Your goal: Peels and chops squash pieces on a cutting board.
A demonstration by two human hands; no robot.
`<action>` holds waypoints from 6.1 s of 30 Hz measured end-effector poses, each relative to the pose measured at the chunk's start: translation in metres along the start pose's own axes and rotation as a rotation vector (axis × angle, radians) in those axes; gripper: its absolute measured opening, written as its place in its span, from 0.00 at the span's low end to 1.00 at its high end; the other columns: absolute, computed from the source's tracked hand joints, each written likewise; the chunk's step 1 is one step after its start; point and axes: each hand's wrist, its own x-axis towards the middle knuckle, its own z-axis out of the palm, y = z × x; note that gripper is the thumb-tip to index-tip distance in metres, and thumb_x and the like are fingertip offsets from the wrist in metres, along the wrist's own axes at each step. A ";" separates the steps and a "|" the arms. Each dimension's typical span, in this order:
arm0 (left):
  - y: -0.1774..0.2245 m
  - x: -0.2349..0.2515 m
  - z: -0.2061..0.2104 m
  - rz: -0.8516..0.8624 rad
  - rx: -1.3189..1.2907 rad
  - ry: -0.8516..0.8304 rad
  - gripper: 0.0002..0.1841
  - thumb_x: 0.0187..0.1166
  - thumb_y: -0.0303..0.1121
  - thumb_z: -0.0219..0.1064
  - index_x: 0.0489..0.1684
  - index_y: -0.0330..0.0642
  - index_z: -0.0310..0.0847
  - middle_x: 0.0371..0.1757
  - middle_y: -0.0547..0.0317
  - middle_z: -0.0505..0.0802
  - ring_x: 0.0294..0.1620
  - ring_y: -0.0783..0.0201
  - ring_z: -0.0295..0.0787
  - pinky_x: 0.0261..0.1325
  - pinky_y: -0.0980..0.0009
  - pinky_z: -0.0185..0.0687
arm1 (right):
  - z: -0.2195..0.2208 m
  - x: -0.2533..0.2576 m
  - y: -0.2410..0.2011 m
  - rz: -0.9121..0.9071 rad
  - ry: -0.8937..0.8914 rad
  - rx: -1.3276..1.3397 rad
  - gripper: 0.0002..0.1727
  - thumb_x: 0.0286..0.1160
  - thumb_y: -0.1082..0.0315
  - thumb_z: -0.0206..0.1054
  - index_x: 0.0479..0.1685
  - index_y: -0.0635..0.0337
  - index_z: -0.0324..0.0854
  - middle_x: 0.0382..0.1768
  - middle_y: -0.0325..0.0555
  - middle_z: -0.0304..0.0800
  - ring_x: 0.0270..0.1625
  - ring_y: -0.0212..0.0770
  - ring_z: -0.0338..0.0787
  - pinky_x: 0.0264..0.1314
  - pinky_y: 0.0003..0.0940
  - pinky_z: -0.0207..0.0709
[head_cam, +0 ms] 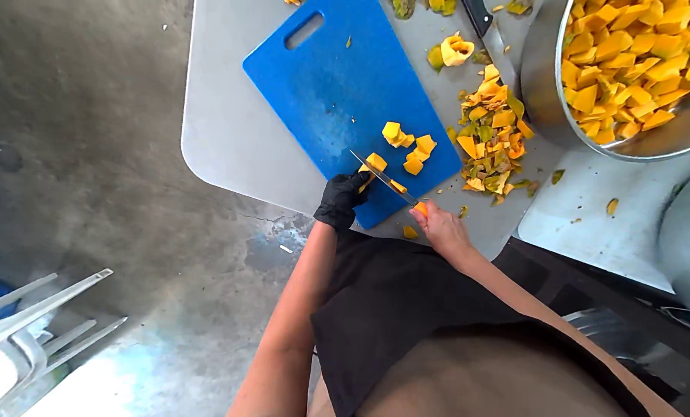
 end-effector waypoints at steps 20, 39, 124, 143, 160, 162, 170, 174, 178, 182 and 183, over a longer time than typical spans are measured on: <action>-0.042 -0.009 0.004 0.368 0.587 0.109 0.15 0.78 0.34 0.72 0.55 0.32 0.83 0.46 0.44 0.93 0.43 0.56 0.91 0.53 0.55 0.86 | 0.014 0.000 0.022 -0.154 0.029 0.367 0.29 0.96 0.51 0.46 0.48 0.71 0.80 0.27 0.57 0.82 0.35 0.55 0.85 0.43 0.55 0.77; -0.054 -0.004 0.016 0.268 0.266 0.074 0.21 0.76 0.22 0.70 0.66 0.32 0.73 0.40 0.47 0.91 0.29 0.63 0.90 0.34 0.65 0.89 | 0.015 0.003 0.012 -0.134 0.005 0.281 0.28 0.95 0.51 0.48 0.50 0.73 0.80 0.30 0.61 0.85 0.39 0.61 0.89 0.45 0.60 0.79; -0.046 -0.001 0.003 0.533 0.685 0.126 0.16 0.75 0.29 0.73 0.54 0.26 0.82 0.51 0.35 0.90 0.56 0.44 0.88 0.64 0.47 0.80 | 0.021 0.027 -0.003 -0.260 0.109 0.269 0.29 0.94 0.49 0.51 0.47 0.72 0.81 0.24 0.58 0.83 0.31 0.59 0.87 0.37 0.58 0.78; -0.038 -0.001 -0.007 0.607 0.789 0.168 0.15 0.81 0.29 0.66 0.57 0.25 0.84 0.56 0.33 0.91 0.63 0.39 0.87 0.70 0.44 0.77 | 0.022 0.024 -0.014 -0.222 0.093 0.355 0.29 0.96 0.51 0.47 0.48 0.72 0.81 0.24 0.56 0.80 0.29 0.55 0.84 0.38 0.56 0.78; -0.033 0.016 -0.009 0.579 0.977 0.111 0.19 0.86 0.37 0.63 0.70 0.39 0.80 0.65 0.39 0.88 0.67 0.41 0.86 0.67 0.42 0.80 | 0.011 0.041 -0.013 -0.019 -0.316 0.728 0.33 0.95 0.44 0.36 0.42 0.64 0.75 0.17 0.39 0.67 0.14 0.31 0.70 0.20 0.25 0.70; -0.030 0.018 -0.007 0.652 1.014 0.135 0.18 0.87 0.36 0.60 0.68 0.36 0.81 0.63 0.36 0.88 0.65 0.37 0.86 0.65 0.40 0.80 | -0.001 0.034 -0.008 -0.051 -0.234 0.714 0.31 0.96 0.45 0.37 0.44 0.64 0.75 0.16 0.38 0.66 0.14 0.31 0.70 0.20 0.25 0.71; -0.021 0.036 0.039 0.998 1.032 0.119 0.64 0.44 0.61 0.88 0.90 0.44 0.61 0.91 0.31 0.57 0.92 0.33 0.51 0.89 0.41 0.53 | -0.022 0.020 0.029 -0.048 0.150 0.495 0.34 0.95 0.44 0.41 0.49 0.69 0.78 0.27 0.55 0.77 0.29 0.52 0.81 0.39 0.52 0.77; -0.014 0.052 0.076 1.010 1.365 0.133 0.59 0.46 0.72 0.79 0.92 0.70 0.60 0.95 0.34 0.47 0.93 0.26 0.36 0.85 0.24 0.33 | -0.028 0.011 0.040 0.006 0.188 0.532 0.32 0.96 0.46 0.41 0.53 0.69 0.80 0.30 0.54 0.80 0.32 0.49 0.82 0.43 0.48 0.79; -0.010 0.057 0.087 1.020 1.356 0.149 0.41 0.64 0.67 0.72 0.85 0.79 0.68 0.92 0.36 0.59 0.90 0.25 0.51 0.82 0.26 0.48 | -0.033 0.001 0.057 -0.058 0.251 0.525 0.31 0.96 0.48 0.43 0.52 0.70 0.80 0.31 0.54 0.81 0.35 0.48 0.83 0.46 0.47 0.79; -0.014 0.058 0.088 1.082 1.337 0.186 0.32 0.74 0.61 0.68 0.79 0.65 0.78 0.87 0.37 0.70 0.83 0.24 0.64 0.73 0.26 0.62 | -0.047 -0.009 0.075 -0.086 0.317 0.581 0.30 0.96 0.49 0.44 0.52 0.69 0.81 0.30 0.49 0.80 0.31 0.41 0.81 0.41 0.40 0.78; -0.015 0.058 0.088 1.089 1.334 0.197 0.30 0.76 0.60 0.67 0.78 0.63 0.79 0.86 0.37 0.72 0.81 0.24 0.66 0.71 0.26 0.64 | -0.056 -0.012 0.081 -0.074 0.325 0.641 0.29 0.97 0.50 0.44 0.53 0.69 0.80 0.29 0.47 0.79 0.28 0.38 0.80 0.38 0.36 0.78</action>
